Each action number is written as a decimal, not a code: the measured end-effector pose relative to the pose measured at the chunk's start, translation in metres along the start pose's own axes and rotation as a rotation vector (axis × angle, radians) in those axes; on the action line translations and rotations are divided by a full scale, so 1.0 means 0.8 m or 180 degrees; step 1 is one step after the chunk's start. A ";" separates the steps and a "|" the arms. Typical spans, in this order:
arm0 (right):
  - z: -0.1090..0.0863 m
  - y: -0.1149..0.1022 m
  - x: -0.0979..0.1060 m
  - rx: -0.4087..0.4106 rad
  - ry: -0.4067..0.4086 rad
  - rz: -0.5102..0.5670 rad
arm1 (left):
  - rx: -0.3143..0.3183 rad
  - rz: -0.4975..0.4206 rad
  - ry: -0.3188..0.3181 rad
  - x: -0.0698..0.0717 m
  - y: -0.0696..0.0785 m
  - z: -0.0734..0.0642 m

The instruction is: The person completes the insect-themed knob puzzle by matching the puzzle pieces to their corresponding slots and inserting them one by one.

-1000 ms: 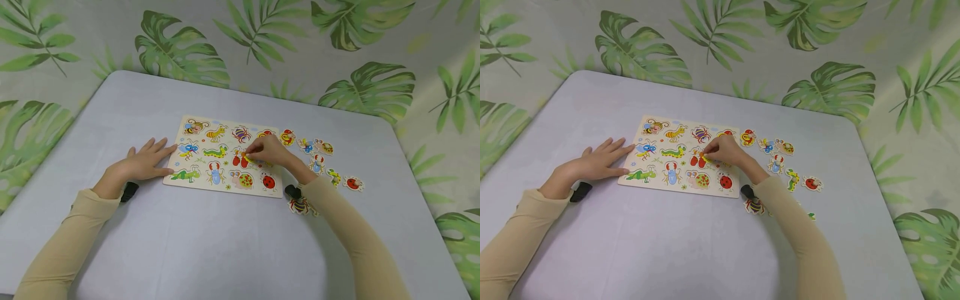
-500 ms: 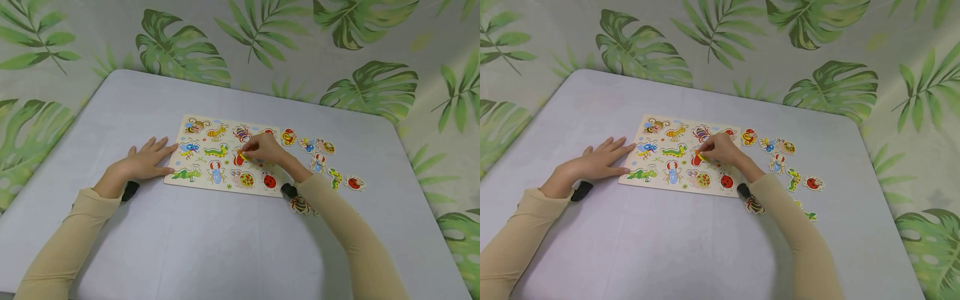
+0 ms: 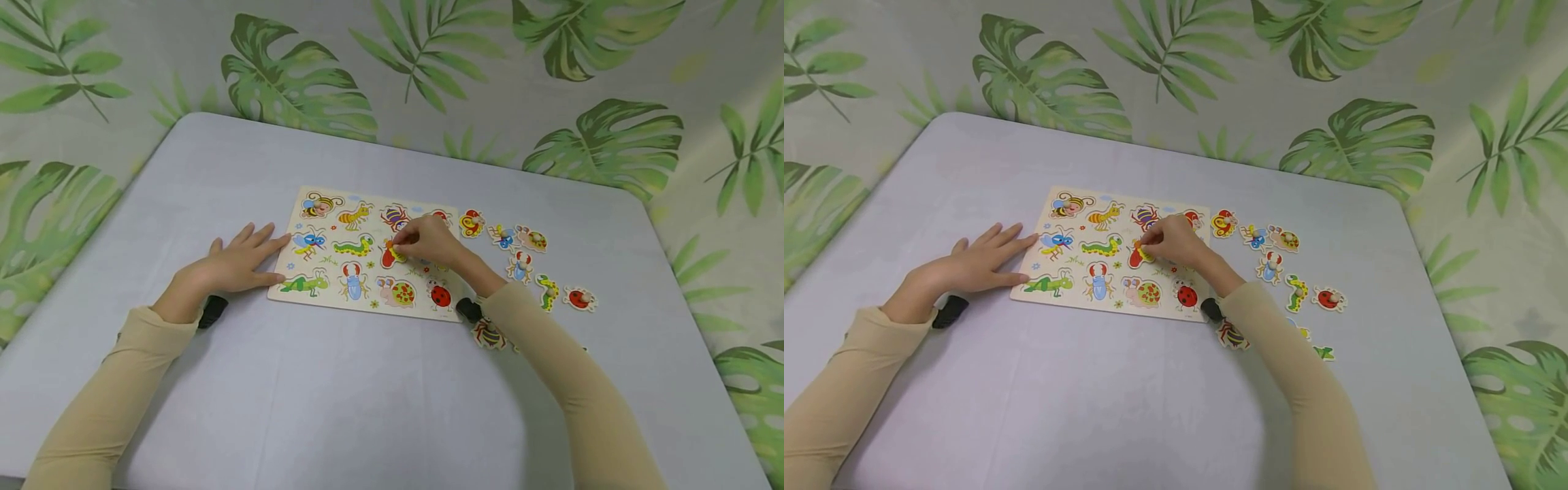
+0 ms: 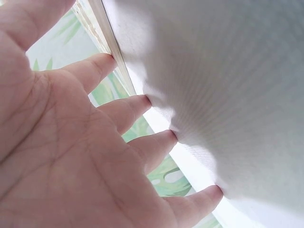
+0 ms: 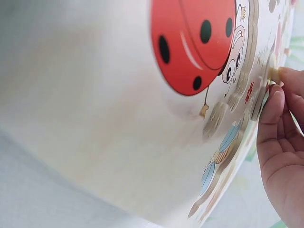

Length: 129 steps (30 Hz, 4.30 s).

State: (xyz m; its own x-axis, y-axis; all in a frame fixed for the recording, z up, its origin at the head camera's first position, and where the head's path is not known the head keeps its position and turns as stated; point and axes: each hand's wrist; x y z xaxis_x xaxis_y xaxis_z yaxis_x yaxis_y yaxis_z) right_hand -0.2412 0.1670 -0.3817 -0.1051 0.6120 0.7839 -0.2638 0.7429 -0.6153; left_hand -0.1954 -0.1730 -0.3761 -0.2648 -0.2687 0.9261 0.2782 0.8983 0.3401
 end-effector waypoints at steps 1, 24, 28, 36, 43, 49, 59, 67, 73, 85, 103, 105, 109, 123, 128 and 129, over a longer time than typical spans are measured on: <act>0.000 0.001 0.000 0.0007 0.0008 0.0001 | -0.0003 0.0002 0.0002 0.000 0.001 0.000; -0.003 0.004 0.006 0.0290 -0.0138 -0.0065 | -0.0028 0.0018 -0.0002 0.005 0.007 0.000; -0.005 0.005 0.009 0.0199 -0.0129 -0.0025 | -0.0025 -0.0019 -0.0004 0.004 0.004 -0.001; -0.014 0.011 0.026 0.0222 0.0043 0.0106 | -0.0001 -0.0035 -0.0049 0.002 0.003 0.000; -0.037 0.021 0.045 0.0153 0.0232 0.0092 | -0.0028 -0.0044 -0.0066 0.003 0.001 0.001; -0.072 0.031 0.061 0.0051 0.0443 0.0285 | -0.0042 -0.0045 -0.0087 0.002 0.000 0.001; -0.114 0.047 0.075 -0.0040 0.0513 0.0391 | -0.0095 -0.0017 -0.0075 0.000 -0.005 0.002; -0.145 0.057 0.088 -0.0307 0.0512 0.0504 | -0.0103 -0.0036 -0.0079 0.000 -0.006 0.003; -0.167 0.072 0.093 -0.0459 0.0404 0.0667 | -0.0106 -0.0029 -0.0086 0.000 -0.006 0.003; -0.188 0.086 0.099 -0.0749 0.0236 0.0608 | -0.0120 -0.0019 -0.0060 0.000 -0.005 0.000; -0.201 0.100 0.099 -0.0647 -0.0100 0.0452 | -0.0147 -0.0020 -0.0050 -0.001 -0.004 0.002; -0.201 0.101 0.098 -0.0557 -0.0087 0.0379 | -0.0138 -0.0024 -0.0050 -0.001 -0.004 0.003; -0.201 0.101 0.096 -0.0403 -0.0090 0.0283 | -0.0134 -0.0023 -0.0054 -0.001 -0.005 0.003; -0.200 0.096 0.091 -0.0189 -0.0075 0.0220 | -0.0112 -0.0029 -0.0055 -0.001 0.000 0.002; -0.202 0.096 0.089 -0.0204 -0.0061 0.0262 | -0.0120 -0.0026 -0.0065 -0.003 -0.002 0.003; -0.202 0.096 0.089 -0.0209 -0.0056 0.0266 | -0.0125 -0.0020 -0.0065 -0.003 -0.002 0.003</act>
State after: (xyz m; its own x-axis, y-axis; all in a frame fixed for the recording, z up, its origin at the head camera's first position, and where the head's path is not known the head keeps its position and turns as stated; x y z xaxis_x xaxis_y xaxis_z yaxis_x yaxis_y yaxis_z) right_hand -0.1141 0.3115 -0.3870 -0.1410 0.6681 0.7306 -0.1900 0.7060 -0.6823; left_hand -0.1974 -0.1730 -0.3793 -0.2854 -0.2669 0.9205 0.3123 0.8821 0.3526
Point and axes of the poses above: each hand's wrist, its own z-axis towards the middle knuckle, its own x-axis out of the back of the hand, y = z × x, and after that the axes turned 15 degrees about y, right-handed
